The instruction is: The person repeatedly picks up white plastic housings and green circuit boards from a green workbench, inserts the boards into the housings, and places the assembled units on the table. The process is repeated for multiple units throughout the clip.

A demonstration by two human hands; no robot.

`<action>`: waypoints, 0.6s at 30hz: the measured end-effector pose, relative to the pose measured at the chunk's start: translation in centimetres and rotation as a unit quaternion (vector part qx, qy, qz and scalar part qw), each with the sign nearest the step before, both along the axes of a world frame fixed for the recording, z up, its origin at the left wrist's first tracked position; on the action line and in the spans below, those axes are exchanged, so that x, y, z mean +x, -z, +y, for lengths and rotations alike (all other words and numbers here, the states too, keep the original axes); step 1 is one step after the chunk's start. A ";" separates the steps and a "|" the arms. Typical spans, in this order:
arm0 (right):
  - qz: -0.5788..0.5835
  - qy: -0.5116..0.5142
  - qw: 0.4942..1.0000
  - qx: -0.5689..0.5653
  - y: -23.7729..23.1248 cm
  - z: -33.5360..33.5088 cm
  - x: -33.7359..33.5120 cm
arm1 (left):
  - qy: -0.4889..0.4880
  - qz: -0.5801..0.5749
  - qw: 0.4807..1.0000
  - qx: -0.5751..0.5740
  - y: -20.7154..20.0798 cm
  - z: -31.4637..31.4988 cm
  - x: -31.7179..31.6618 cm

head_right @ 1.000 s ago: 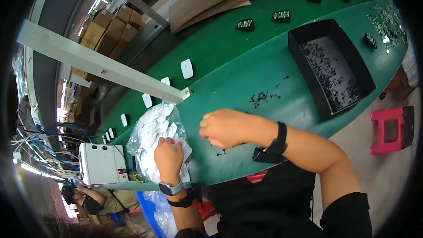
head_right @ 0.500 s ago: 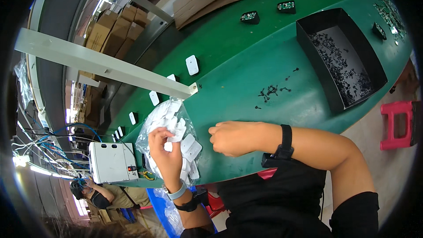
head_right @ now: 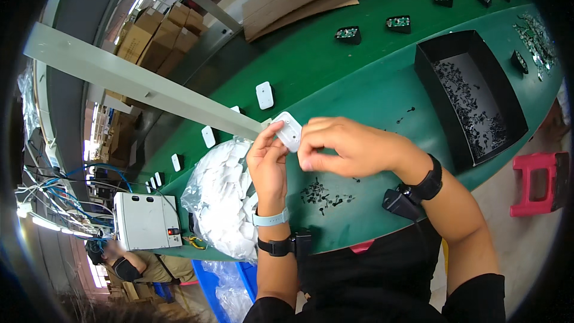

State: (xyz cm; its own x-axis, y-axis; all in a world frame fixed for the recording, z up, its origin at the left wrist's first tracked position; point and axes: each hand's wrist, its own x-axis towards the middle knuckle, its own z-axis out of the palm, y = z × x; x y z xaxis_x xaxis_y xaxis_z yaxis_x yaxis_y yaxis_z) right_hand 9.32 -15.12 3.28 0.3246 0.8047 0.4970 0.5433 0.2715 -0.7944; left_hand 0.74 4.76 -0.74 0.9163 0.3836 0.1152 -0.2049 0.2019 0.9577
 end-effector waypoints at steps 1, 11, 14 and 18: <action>-0.016 0.053 0.998 -0.005 0.3 0.1 0.2 | 0.023 0.015 0.999 -0.045 -0.1 -0.2 0.2; -0.075 0.234 0.969 0.034 2.7 1.7 0.6 | 0.019 -0.017 1.000 -0.004 -1.3 -3.1 -0.8; -0.091 0.244 0.964 0.047 2.8 1.9 0.5 | 0.030 -0.004 0.999 -0.040 -1.1 -3.0 -0.8; -0.109 0.246 0.962 0.039 2.5 2.1 0.3 | 0.073 0.009 0.985 -0.159 -0.4 -1.9 -0.8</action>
State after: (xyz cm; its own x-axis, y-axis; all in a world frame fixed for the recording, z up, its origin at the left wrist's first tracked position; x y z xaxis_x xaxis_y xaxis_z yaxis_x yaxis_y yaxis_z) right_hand 9.62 -13.05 0.83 0.5379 0.5369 0.6499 0.7732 -0.0069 -0.6341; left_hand -0.02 2.83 -0.33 0.9651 0.2617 -0.0062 -0.1348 0.5174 0.8451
